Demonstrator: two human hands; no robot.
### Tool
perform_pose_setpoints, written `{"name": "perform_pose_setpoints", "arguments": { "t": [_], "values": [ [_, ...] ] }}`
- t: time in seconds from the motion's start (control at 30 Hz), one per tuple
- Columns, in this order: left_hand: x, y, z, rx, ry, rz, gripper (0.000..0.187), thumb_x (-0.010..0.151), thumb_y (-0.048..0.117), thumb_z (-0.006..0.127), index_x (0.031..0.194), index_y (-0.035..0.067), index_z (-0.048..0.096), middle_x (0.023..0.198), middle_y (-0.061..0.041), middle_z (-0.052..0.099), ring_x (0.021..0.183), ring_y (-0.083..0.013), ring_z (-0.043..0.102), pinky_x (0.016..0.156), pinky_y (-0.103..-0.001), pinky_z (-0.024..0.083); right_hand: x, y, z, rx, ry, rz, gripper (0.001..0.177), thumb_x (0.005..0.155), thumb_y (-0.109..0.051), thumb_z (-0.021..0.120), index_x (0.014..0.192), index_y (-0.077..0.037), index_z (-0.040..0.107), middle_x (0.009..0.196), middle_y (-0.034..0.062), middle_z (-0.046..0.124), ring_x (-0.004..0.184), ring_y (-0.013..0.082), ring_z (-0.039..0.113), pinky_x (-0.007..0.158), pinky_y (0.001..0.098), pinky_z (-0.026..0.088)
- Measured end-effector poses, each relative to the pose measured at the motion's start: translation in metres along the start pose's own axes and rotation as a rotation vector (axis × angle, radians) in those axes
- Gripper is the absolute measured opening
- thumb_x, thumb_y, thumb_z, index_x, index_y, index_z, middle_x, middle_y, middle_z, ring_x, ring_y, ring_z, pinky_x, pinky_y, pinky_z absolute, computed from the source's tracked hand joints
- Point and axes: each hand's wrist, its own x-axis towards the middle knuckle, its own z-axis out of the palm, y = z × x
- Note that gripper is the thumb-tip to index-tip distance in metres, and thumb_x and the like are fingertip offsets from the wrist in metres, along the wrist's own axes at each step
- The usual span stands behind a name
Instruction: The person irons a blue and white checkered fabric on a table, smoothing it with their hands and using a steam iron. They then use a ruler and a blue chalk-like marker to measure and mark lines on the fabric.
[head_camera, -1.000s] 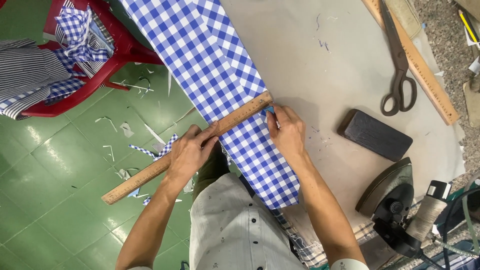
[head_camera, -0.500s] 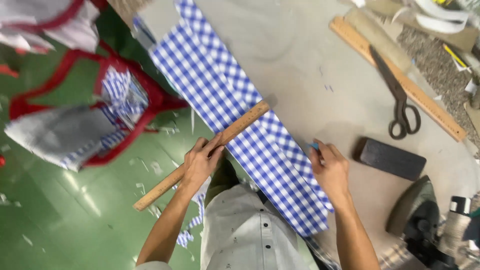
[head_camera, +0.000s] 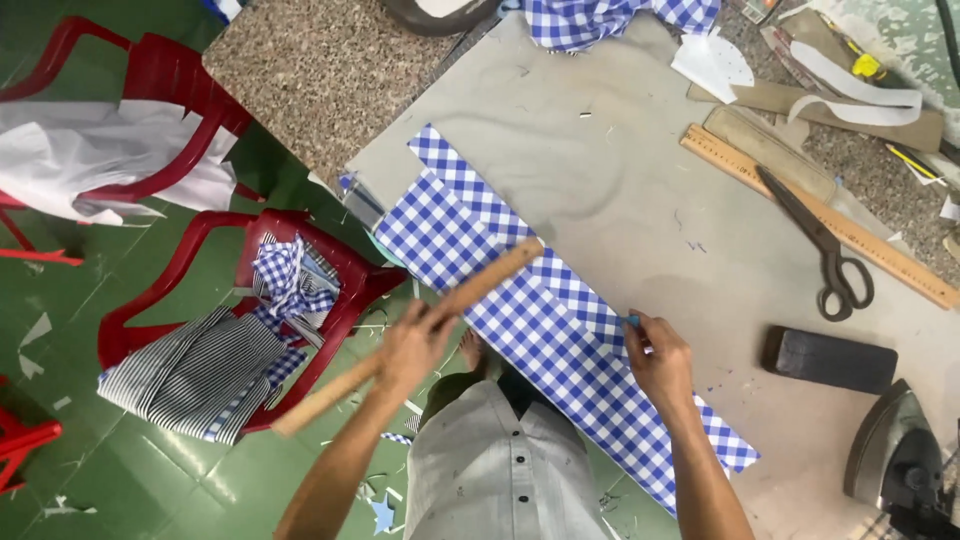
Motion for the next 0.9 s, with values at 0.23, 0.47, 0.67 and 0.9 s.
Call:
{"name": "perform_pose_setpoints", "arguments": {
  "t": [0.23, 0.47, 0.67, 0.9],
  "values": [
    [-0.020, 0.021, 0.045, -0.073, -0.019, -0.035, 0.042, 0.093, 0.043, 0.067, 0.135, 0.039, 0.065, 0.082, -0.001, 0.060, 0.071, -0.0277, 0.073, 0.057, -0.043, 0.062, 0.027, 0.012, 0.008, -0.055, -0.024, -0.062, 0.019, 0.094, -0.008, 0.076, 0.112, -0.001, 0.077, 0.085, 0.0125, 0.074, 0.076, 0.0254, 0.075, 0.062, 0.0317, 0.062],
    [-0.025, 0.030, 0.056, -0.059, 0.024, -0.059, 0.043, 0.092, 0.039, 0.069, 0.134, 0.036, 0.067, 0.082, -0.003, 0.059, 0.071, -0.0304, 0.072, 0.057, -0.046, 0.061, 0.043, 0.018, 0.017, 0.061, -0.033, -0.160, 0.018, 0.092, -0.006, 0.077, 0.109, 0.000, 0.077, 0.082, 0.0118, 0.073, 0.074, 0.0239, 0.075, 0.063, 0.0299, 0.062],
    [-0.026, 0.021, 0.065, 0.001, 0.031, -0.055, 0.042, 0.092, 0.042, 0.069, 0.134, 0.039, 0.067, 0.079, 0.000, 0.057, 0.069, -0.0266, 0.071, 0.056, -0.043, 0.059, 0.053, 0.018, 0.036, 0.124, -0.062, -0.170, 0.017, 0.094, -0.007, 0.075, 0.109, -0.001, 0.077, 0.082, 0.0116, 0.072, 0.073, 0.0230, 0.074, 0.065, 0.0285, 0.062],
    [-0.024, 0.018, 0.067, 0.054, 0.032, -0.056, 0.040, 0.091, 0.045, 0.070, 0.131, 0.043, 0.069, 0.079, 0.003, 0.056, 0.069, -0.0197, 0.070, 0.057, -0.037, 0.059, 0.064, -0.004, 0.049, 0.208, -0.095, -0.163, 0.016, 0.095, -0.006, 0.074, 0.108, 0.004, 0.076, 0.080, 0.0155, 0.071, 0.072, 0.0278, 0.074, 0.062, 0.0301, 0.061]
  ]
}}
